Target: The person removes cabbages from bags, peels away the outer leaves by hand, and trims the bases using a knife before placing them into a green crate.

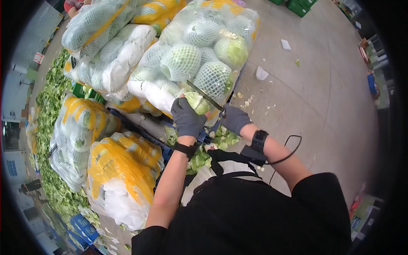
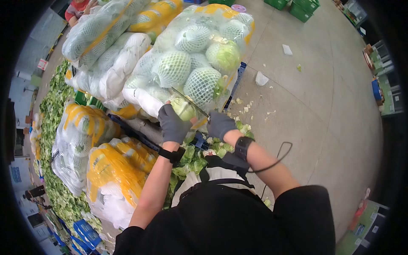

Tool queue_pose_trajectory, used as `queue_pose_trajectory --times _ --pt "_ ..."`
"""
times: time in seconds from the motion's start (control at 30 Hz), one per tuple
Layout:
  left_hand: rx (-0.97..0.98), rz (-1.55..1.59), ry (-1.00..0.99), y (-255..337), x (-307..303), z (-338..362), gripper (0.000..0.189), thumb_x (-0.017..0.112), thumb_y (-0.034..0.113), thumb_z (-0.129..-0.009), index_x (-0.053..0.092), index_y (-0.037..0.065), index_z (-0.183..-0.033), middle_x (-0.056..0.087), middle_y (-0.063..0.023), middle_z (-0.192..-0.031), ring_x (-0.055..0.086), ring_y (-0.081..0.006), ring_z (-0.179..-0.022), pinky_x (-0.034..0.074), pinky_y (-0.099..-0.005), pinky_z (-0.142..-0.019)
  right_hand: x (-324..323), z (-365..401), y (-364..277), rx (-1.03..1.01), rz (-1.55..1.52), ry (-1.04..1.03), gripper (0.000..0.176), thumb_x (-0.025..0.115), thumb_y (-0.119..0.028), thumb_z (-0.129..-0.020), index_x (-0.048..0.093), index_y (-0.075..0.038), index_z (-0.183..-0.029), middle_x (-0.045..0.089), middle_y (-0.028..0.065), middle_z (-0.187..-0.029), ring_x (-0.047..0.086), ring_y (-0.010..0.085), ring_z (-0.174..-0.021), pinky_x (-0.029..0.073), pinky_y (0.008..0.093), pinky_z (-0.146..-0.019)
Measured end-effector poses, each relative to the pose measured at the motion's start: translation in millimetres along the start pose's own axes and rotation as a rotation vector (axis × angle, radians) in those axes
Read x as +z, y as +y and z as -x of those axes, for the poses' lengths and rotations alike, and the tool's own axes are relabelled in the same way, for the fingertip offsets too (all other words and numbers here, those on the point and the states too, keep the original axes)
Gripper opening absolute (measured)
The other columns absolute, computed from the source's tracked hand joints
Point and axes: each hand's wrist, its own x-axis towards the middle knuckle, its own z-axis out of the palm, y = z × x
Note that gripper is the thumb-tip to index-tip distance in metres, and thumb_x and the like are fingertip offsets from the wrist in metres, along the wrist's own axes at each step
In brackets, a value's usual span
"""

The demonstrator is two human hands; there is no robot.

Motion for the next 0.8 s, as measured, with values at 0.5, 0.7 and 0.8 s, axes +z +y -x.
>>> queue_pose_trajectory --times 0.5,0.7,0.8 --pt "0.103 0.553 0.145 -81.1 8.8 22.3 0.096 0.083 0.028 -0.047 0.03 0.001 -0.122 0.038 -0.0169 -0.113 0.042 -0.0296 -0.104 0.037 -0.0401 -0.09 35.7 -31.5 6.6 -0.181 -0.247 0.19 0.037 0.053 -0.034 -0.076 0.053 -0.008 -0.103 0.061 0.0171 -0.091 0.058 0.0324 -0.09 0.045 0.039 -0.079" --pt "-0.129 1.262 0.079 -84.1 -44.5 48.4 0.088 0.079 0.018 -0.056 0.025 0.004 -0.123 0.042 -0.0132 -0.117 0.047 -0.024 -0.108 0.041 -0.0368 -0.091 -57.8 -67.3 -19.0 -0.258 -0.017 0.451 0.033 0.054 -0.028 -0.077 0.052 -0.005 -0.1 0.061 0.0184 -0.084 0.059 0.0353 -0.083 0.046 0.0415 -0.073" --pt "-0.13 1.33 0.08 -83.7 -69.3 64.0 0.079 0.078 0.017 -0.057 0.03 0.006 -0.118 0.045 -0.0132 -0.119 0.047 -0.0238 -0.11 0.04 -0.037 -0.092 -90.1 -166.3 -15.6 -0.433 0.017 0.52 0.031 0.057 -0.023 -0.076 0.048 -0.002 -0.097 0.06 0.0195 -0.087 0.058 0.0363 -0.081 0.045 0.0398 -0.07"
